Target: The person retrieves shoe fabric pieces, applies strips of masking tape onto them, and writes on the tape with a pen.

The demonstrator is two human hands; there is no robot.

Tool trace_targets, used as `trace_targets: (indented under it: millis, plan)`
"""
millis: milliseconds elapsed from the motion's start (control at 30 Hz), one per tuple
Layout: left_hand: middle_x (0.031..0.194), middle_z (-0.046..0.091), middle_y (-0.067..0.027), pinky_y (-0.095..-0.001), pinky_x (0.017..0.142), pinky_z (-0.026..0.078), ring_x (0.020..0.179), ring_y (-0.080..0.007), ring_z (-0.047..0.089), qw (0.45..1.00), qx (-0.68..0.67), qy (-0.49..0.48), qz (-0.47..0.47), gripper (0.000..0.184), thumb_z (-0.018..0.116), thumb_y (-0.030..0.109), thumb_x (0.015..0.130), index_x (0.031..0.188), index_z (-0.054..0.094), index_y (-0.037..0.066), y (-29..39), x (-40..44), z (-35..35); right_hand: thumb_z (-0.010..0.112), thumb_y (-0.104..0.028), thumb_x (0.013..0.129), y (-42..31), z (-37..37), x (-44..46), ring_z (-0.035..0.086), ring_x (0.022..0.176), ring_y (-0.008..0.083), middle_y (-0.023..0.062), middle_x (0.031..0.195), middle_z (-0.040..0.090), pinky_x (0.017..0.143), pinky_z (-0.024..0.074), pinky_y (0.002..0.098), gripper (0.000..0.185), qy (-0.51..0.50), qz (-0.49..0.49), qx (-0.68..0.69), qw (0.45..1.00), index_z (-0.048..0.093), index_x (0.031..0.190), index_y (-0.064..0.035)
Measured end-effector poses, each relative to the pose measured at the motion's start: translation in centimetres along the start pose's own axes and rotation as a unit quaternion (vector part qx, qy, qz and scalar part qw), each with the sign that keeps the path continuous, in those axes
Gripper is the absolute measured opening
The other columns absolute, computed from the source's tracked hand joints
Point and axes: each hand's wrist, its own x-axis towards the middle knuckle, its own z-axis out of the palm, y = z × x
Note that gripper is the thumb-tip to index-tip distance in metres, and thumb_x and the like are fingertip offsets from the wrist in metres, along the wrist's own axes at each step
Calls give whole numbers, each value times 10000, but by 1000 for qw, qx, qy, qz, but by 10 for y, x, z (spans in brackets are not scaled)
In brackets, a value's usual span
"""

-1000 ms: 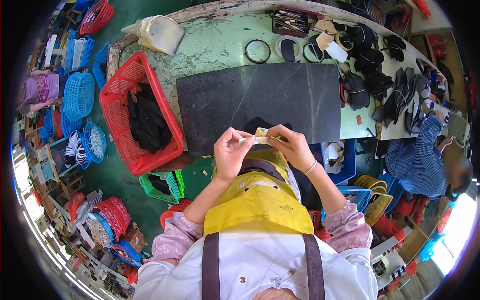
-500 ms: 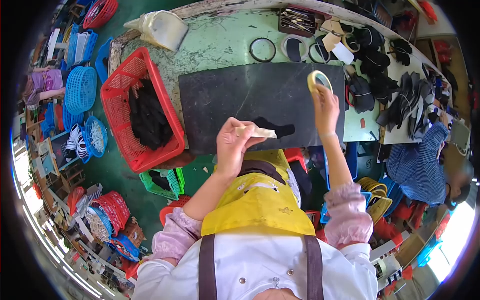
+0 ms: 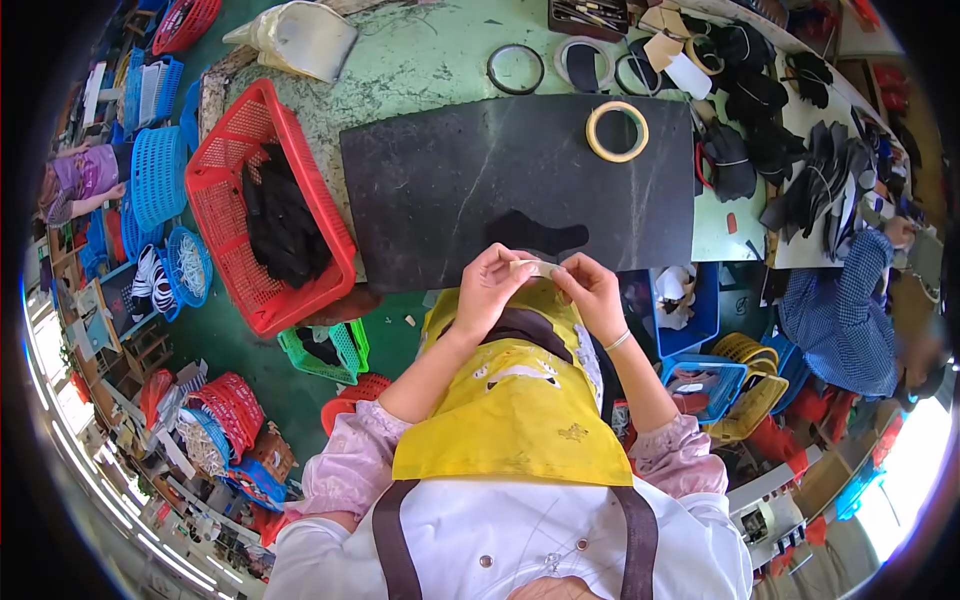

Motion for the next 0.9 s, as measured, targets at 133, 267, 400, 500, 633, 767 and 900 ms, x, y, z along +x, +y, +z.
trace_targets:
  millis: [133,267,400,500,633,767,900]
  plan:
    - [1028,660,-71,-244,721,519,780,-155,624,932,353,37,81,151,765,110,867,819,649,26,-20,11,-19,665,-131,947,31,-5,3,517,596,91,10,723,630,561,414,222,102,60,-5,-65,996,666,904,-39]
    - [856,665,-66,-259,591,477,640,-135,556,926,376,33,-27,132,754,144,862,838,675,41,-17,41,-47,666,-137,953,31,-14,26,520,593,92,17,716,637,561,409,217,102,87,-30,-175,980,664,902,-49]
    - [786,652,-50,-261,578,456,621,-132,541,968,233,49,-79,167,737,187,882,842,667,41,-2,48,-37,657,-152,960,9,-8,23,520,584,101,20,708,642,564,415,228,117,57,-65,-86,993,664,907,-47]
    - [749,646,-41,-268,575,450,610,-131,538,977,187,34,-99,195,724,217,897,841,661,41,-5,45,-28,644,-149,968,9,-8,22,532,590,106,24,723,652,572,425,227,122,37,-60,-49,996,664,914,-42]
    - [706,641,-29,-285,578,455,596,-131,542,973,207,-20,-103,242,698,263,918,835,649,41,-13,42,-26,615,-126,986,16,-6,25,566,614,112,34,774,677,593,450,209,123,1,-21,-21,1000,664,930,-28]
    - [676,652,-24,-311,585,474,582,-162,579,941,337,-9,-31,266,688,304,912,832,658,52,-41,53,-41,641,-166,971,41,-3,41,588,604,154,44,758,682,596,467,243,145,43,-36,-205,977,682,924,-36]
    - [657,623,-5,-296,541,449,533,-146,538,891,454,5,-11,226,701,272,907,840,646,63,-42,59,-36,660,-213,952,40,1,50,605,606,184,49,735,677,599,481,278,175,69,-19,-321,945,690,905,-48]
